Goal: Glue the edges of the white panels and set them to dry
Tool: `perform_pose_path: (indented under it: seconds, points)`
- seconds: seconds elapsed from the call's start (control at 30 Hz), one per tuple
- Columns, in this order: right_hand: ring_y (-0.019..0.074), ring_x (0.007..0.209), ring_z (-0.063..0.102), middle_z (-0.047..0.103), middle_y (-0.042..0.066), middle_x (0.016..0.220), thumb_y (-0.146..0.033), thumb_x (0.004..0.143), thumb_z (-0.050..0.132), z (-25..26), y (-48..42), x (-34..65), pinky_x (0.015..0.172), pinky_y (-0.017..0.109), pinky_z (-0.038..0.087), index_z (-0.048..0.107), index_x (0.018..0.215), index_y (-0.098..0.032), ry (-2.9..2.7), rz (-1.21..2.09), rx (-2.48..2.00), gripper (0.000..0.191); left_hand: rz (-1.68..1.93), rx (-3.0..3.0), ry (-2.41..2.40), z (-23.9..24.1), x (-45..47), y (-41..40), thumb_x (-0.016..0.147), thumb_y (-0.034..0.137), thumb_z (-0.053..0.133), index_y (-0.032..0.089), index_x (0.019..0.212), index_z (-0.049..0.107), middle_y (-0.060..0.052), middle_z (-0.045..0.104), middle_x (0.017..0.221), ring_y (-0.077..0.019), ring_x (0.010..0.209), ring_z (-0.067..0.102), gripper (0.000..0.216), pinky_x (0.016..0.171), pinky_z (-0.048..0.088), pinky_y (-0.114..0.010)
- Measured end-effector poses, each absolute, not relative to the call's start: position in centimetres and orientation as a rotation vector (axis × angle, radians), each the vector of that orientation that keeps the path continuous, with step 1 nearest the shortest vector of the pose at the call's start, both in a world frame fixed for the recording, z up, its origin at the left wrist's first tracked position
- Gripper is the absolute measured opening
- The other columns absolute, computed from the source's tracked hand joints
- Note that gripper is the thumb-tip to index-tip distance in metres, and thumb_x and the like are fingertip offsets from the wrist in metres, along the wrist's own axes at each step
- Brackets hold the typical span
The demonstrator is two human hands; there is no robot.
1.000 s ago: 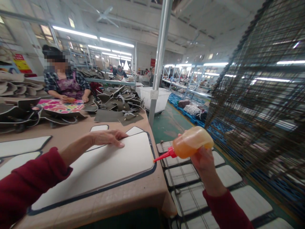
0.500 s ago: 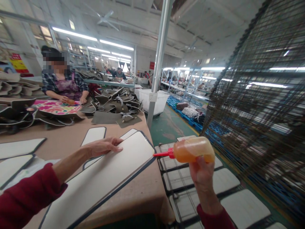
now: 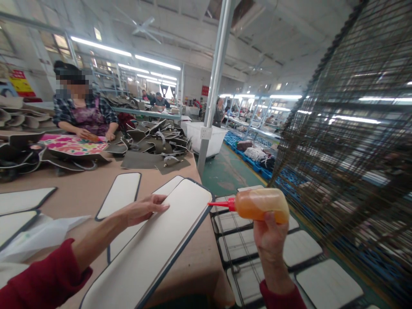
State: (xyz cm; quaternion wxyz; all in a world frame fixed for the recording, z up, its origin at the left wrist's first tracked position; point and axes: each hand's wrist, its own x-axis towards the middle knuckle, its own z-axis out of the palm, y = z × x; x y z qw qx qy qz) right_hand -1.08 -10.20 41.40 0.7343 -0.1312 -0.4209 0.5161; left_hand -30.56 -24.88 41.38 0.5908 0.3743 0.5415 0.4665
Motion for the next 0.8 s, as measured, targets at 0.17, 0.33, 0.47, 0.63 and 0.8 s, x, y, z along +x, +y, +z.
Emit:
perform_pose_path:
  seconds: [0.17,0.33,0.47,0.63,0.8]
  points:
    - [0.0147,0.075,0.069,0.075,0.002,0.083,-0.028,0.062,0.081,41.5,-10.2,-1.4,0.074,0.026,0.056,0.069,0.103,-0.018,-0.925,1.148,-0.273,0.043,1.121,0.846,1.240,40.9,-30.5,-24.8,0.072,0.031,0.079,0.013,0.099,0.071,-0.008,0.075,0.093,-0.0184,0.079,0.069,0.033,0.068,0.054,-0.024]
    - [0.0135,0.073,0.069,0.075,0.001,0.084,-0.027,0.063,0.080,41.5,-10.3,-1.6,0.073,0.024,0.056,0.069,0.100,-0.018,-0.945,1.156,-0.268,0.040,1.156,0.816,1.232,40.2,-30.5,-24.8,0.071,0.030,0.080,0.013,0.098,0.071,-0.007,0.075,0.091,-0.0163,0.075,0.068,0.033,0.065,0.053,-0.022]
    - [0.0171,0.073,0.070,0.075,0.003,0.087,-0.029,0.063,0.080,41.3,-10.4,-1.7,0.072,0.030,0.058,0.068,0.103,-0.018,-0.973,1.151,-0.300,0.043,1.180,0.779,1.250,39.9,-30.3,-24.8,0.069,0.031,0.081,0.012,0.095,0.071,-0.007,0.075,0.087,-0.0152,0.072,0.067,0.034,0.062,0.052,-0.021]
    - [0.0208,0.076,0.071,0.075,0.005,0.089,-0.034,0.064,0.079,41.1,-10.5,-1.7,0.075,0.037,0.059,0.065,0.110,-0.019,-1.014,1.152,-0.312,0.051,1.198,0.757,1.235,39.7,-30.2,-24.7,0.066,0.029,0.083,0.012,0.095,0.071,-0.007,0.075,0.088,-0.0163,0.073,0.068,0.036,0.062,0.053,-0.022]
    - [0.0198,0.077,0.071,0.075,0.004,0.086,-0.034,0.062,0.081,41.6,-10.9,-1.9,0.076,0.035,0.058,0.067,0.103,-0.019,-1.006,1.183,-0.284,0.046,1.211,0.752,1.236,40.0,-30.0,-24.6,0.065,0.029,0.083,0.012,0.092,0.071,-0.007,0.075,0.085,-0.0153,0.069,0.067,0.034,0.058,0.052,-0.020]
